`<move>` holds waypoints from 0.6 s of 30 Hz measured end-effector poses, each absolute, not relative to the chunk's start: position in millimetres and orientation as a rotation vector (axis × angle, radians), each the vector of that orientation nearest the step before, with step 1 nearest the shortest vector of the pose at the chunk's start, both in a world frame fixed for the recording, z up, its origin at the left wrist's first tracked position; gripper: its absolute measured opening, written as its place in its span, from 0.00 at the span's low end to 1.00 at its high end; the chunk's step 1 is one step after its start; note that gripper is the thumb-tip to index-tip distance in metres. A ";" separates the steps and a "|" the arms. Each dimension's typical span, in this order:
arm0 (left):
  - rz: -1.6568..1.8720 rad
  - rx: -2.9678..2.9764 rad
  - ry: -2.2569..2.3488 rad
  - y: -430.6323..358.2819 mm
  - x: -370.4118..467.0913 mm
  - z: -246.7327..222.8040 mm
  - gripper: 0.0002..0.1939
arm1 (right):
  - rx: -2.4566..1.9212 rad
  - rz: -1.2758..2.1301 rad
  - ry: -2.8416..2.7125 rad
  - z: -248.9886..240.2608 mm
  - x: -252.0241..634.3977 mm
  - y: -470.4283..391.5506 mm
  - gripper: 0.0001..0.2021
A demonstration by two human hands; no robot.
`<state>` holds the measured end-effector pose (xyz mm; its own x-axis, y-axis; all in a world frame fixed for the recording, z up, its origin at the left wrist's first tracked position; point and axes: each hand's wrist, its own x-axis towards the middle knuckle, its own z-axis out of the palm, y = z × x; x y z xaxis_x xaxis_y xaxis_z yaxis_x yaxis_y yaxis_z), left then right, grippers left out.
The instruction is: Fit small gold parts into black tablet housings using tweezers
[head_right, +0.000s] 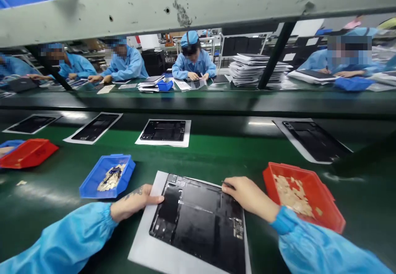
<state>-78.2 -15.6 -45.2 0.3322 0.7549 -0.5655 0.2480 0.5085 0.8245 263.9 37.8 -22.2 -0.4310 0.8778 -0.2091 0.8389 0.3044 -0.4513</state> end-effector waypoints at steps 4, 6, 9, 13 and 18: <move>0.531 1.169 1.399 -12.5 -82.2 -56.5 0.19 | -1.634 0.445 -2.444 -52.9 239.9 40.6 0.15; 0.578 1.240 1.507 -11.6 -85.1 -58.8 0.18 | -1.590 0.418 -2.442 -59.1 225.3 40.9 0.16; 0.585 1.302 1.584 -12.5 -89.3 -65.3 0.16 | -1.521 0.520 -2.442 -65.7 205.9 43.0 0.14; 0.572 1.351 1.605 -14.0 -91.9 -73.4 0.13 | -1.477 0.602 -2.395 -75.6 194.5 48.2 0.11; 0.576 1.371 1.590 -12.9 -92.1 -72.6 0.09 | -1.369 0.596 -2.473 -79.0 191.1 45.7 0.14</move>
